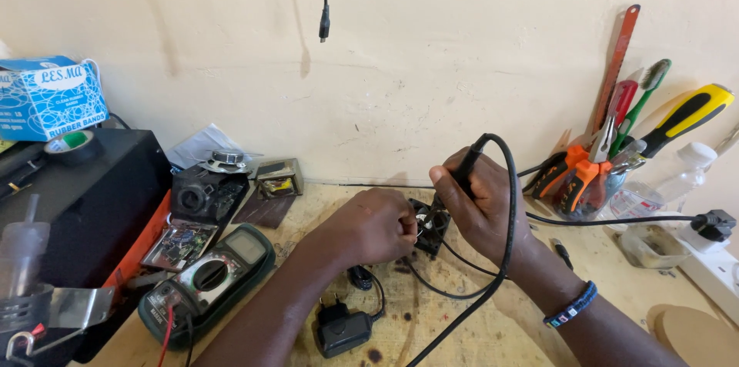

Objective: Soldering electrical wires to a small DC cooling fan on an electronics repair workbench.

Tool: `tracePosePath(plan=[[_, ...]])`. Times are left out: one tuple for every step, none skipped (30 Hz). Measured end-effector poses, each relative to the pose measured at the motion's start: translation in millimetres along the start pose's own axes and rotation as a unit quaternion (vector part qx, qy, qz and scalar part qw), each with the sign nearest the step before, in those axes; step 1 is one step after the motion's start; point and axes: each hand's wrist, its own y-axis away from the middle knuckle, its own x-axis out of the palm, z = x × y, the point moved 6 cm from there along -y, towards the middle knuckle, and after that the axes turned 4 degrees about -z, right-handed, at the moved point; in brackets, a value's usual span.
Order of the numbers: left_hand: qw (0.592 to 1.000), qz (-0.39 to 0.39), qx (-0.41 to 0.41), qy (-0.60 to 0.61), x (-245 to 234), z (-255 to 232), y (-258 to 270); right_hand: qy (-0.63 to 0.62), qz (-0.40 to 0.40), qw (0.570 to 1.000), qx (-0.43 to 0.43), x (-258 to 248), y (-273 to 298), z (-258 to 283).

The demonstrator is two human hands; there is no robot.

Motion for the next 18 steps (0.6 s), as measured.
tracePosePath(plan=[[1.000, 0.002, -0.004, -0.006, 0.8, 0.4, 0.5, 0.008, -0.002, 1.000, 0.003, 0.3, -0.7, 1.3], [1.000, 0.004, -0.009, -0.011, 1.7, 0.9, 1.1, 0.016, -0.003, 1.000, 0.007, 0.8, -1.3, 2.6], [1.000, 0.004, -0.009, -0.011, 1.7, 1.1, 0.9, 0.016, -0.003, 1.000, 0.007, 1.0, -1.3, 2.8], [1.000, 0.008, -0.007, -0.014, 2.1, 1.0, 0.4, 0.020, -0.004, 1.000, 0.006, 0.8, -1.4, 3.0], [1.000, 0.011, -0.005, -0.017, 2.5, 0.9, 0.0, 0.024, -0.005, 1.000, 0.006, 0.7, -1.4, 3.2], [1.000, 0.011, -0.005, -0.017, 1.7, 0.4, 0.1, 0.024, -0.005, 1.000, 0.006, 0.7, -1.5, 3.4], [1.000, 0.005, -0.004, -0.016, 0.1, -0.3, 0.2, 0.028, -0.006, 1.000, 0.008, 0.6, -1.6, 3.4], [1.000, -0.001, -0.003, -0.015, -1.6, -0.8, 0.3, 0.033, -0.006, 0.999, 0.010, 0.7, -1.7, 3.4], [1.000, -0.001, -0.003, -0.015, -2.5, -0.8, 0.9, 0.033, -0.006, 0.999, 0.010, 0.6, -0.8, 3.1], [1.000, 0.000, -0.003, -0.010, -3.0, -1.1, 1.3, 0.037, -0.009, 0.999, 0.018, -0.2, 0.3, 1.9], [1.000, 0.001, -0.003, -0.006, -3.5, -1.4, 1.7, 0.042, -0.012, 0.999, 0.026, -1.1, 1.4, 0.7], [1.000, 0.001, -0.003, -0.006, -3.0, -1.4, 1.7, 0.042, -0.012, 0.999, 0.026, -0.8, 0.4, 2.3], [1.000, 0.001, -0.002, 0.002, -2.4, -1.6, 1.7, 0.044, -0.010, 0.998, 0.037, -0.4, -0.5, 2.5], [1.000, 0.001, -0.001, 0.009, -1.9, -1.9, 1.7, 0.046, -0.009, 0.998, 0.049, -0.2, -1.5, 2.7], [1.000, 0.001, -0.002, 0.009, -1.7, -1.7, 1.6, 0.046, -0.009, 0.998, 0.049, 0.1, -1.8, 3.3], [1.000, 0.003, -0.004, 0.001, -1.2, -1.3, 1.4, 0.048, -0.013, 0.997, 0.051, -0.2, -2.1, 3.6], [1.000, 0.004, -0.007, -0.007, -0.8, -0.8, 1.2, 0.050, -0.017, 0.997, 0.053, -0.5, -2.4, 3.9], [1.000, 0.004, -0.006, -0.007, -0.5, -0.2, 0.4, 0.050, -0.017, 0.997, 0.053, -0.4, -2.4, 3.5]])
